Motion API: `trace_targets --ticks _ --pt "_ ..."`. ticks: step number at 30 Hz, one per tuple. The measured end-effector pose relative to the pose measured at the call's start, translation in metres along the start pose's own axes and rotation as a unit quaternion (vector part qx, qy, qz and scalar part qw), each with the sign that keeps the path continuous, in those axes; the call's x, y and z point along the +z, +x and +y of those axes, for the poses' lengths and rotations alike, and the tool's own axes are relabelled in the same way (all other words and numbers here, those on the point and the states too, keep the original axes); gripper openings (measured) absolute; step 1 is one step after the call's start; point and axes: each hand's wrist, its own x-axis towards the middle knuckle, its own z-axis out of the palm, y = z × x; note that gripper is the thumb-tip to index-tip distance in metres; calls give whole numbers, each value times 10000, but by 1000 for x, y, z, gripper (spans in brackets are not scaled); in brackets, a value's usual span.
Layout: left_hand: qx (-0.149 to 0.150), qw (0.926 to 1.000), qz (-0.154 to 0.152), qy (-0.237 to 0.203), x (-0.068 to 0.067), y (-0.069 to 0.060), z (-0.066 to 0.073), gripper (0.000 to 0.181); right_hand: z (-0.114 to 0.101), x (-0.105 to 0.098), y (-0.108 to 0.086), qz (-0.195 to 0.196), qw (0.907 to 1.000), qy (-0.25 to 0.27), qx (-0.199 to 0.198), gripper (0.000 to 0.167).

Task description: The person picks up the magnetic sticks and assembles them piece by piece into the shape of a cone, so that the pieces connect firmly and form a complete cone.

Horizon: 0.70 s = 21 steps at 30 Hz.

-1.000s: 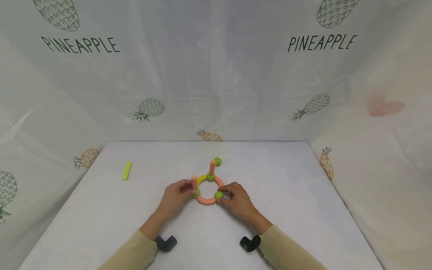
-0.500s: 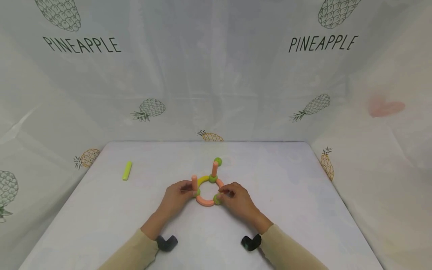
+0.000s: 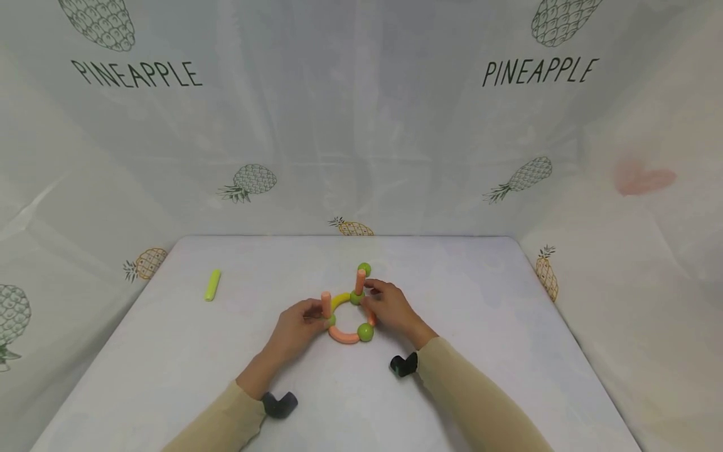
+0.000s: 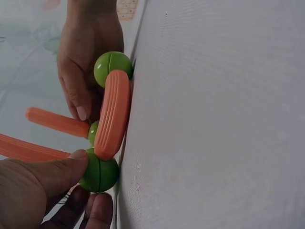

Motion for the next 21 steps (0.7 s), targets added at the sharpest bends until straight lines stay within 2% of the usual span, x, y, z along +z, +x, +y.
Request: trace_targets --ticks 5,14,21 --pt "-23 10000 28 83 -1 4 0 33 0 1 4 -227 9996 107 -133 42" --pt "-63 9990 229 371 -3 15 -1 27 2 1 -3 64 9998 -161 -54 32" --pt "-120 9982 254 523 -2 24 -4 26 6 2 -7 291 9992 -272 43 28"
